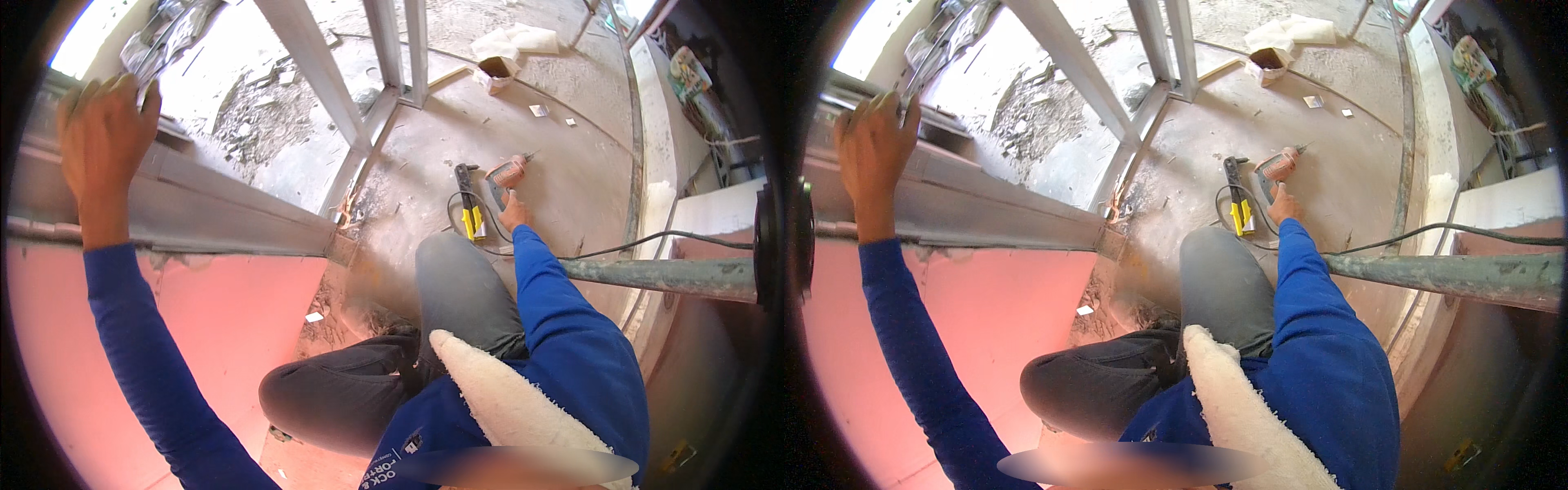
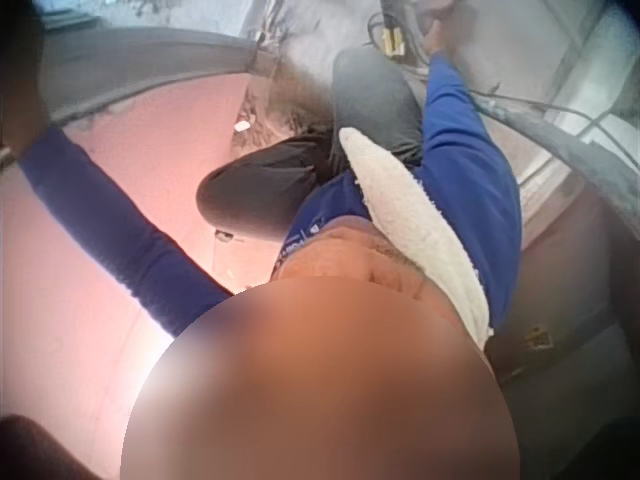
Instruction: The person assembles a metal frame on the floor. They use a drill to secure joints and a hammer to adjust components, working on multiple sections of the frame.
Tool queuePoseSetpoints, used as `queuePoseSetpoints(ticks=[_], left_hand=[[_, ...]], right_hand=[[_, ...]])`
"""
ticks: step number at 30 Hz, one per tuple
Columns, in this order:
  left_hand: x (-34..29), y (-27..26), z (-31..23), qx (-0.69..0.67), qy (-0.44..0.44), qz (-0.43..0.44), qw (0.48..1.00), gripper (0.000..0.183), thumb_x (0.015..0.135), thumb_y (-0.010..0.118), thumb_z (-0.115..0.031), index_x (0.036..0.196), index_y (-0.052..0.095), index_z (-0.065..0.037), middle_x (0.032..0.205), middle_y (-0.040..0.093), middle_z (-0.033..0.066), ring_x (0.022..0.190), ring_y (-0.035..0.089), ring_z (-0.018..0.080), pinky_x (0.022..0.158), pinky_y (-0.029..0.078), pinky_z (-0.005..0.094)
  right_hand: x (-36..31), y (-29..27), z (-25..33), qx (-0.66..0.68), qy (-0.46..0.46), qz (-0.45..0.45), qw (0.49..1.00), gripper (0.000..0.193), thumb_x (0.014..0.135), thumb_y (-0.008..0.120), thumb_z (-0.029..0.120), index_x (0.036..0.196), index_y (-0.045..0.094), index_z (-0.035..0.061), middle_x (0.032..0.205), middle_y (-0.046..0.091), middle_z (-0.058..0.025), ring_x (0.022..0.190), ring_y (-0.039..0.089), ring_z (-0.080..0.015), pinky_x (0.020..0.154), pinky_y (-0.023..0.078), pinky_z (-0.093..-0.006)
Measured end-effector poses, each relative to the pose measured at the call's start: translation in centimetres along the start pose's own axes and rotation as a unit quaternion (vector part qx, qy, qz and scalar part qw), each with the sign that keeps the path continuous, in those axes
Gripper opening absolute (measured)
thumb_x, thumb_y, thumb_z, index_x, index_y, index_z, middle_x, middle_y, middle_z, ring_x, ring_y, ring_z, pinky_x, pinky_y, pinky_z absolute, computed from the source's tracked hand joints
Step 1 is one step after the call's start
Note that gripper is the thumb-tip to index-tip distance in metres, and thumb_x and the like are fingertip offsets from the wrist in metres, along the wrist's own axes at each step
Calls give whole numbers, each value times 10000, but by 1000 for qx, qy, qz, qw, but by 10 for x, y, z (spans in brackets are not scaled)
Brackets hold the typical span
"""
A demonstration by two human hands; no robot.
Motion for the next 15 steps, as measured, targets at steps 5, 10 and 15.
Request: queuePoseSetpoints(ticks=[5, 10, 15], left_hand=[[4, -3, 3, -44, -13, 29, 999, 240, 898, 695, -340, 951, 713, -106, 985, 721, 43, 936, 656, 241, 967, 429, 437], [-6, -46, 1, -325, -5, -66, 943, 203, 862, 726, -199, 948, 672, -23, 931, 686, 109, 910, 630, 309, 944, 428, 413], [-78, -21, -111, -582, -62, 70, 808, 213, 727, 772, -113, 896, 651, -68, 876, 653, 111, 855, 614, 312, 872, 446, 440]], right_hand=[[-3, 9, -19, 33, -6, 25, 999, 677, 806, 747, 321, 1380, 449, 121, 1251, 633, -236, 1173, 612, -418, 982, 493, -515], [-5, -44, 8, 38, -3, -258, 965, 472, 789, 730, 378, 1143, 610, 90, 1194, 587, -182, 1123, 575, -388, 936, 483, -504], [77, -40, 204, 223, -312, -274, 882, 159, 780, 675, 125, 926, 686, 65, 989, 624, -182, 1003, 577, -396, 906, 475, -487]])
Point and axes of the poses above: each hand's wrist, its own x-axis towards the middle knuckle, its own y-axis out of the palm, z = x × y, the point moved 10 cm from there along x, towards the middle knuckle
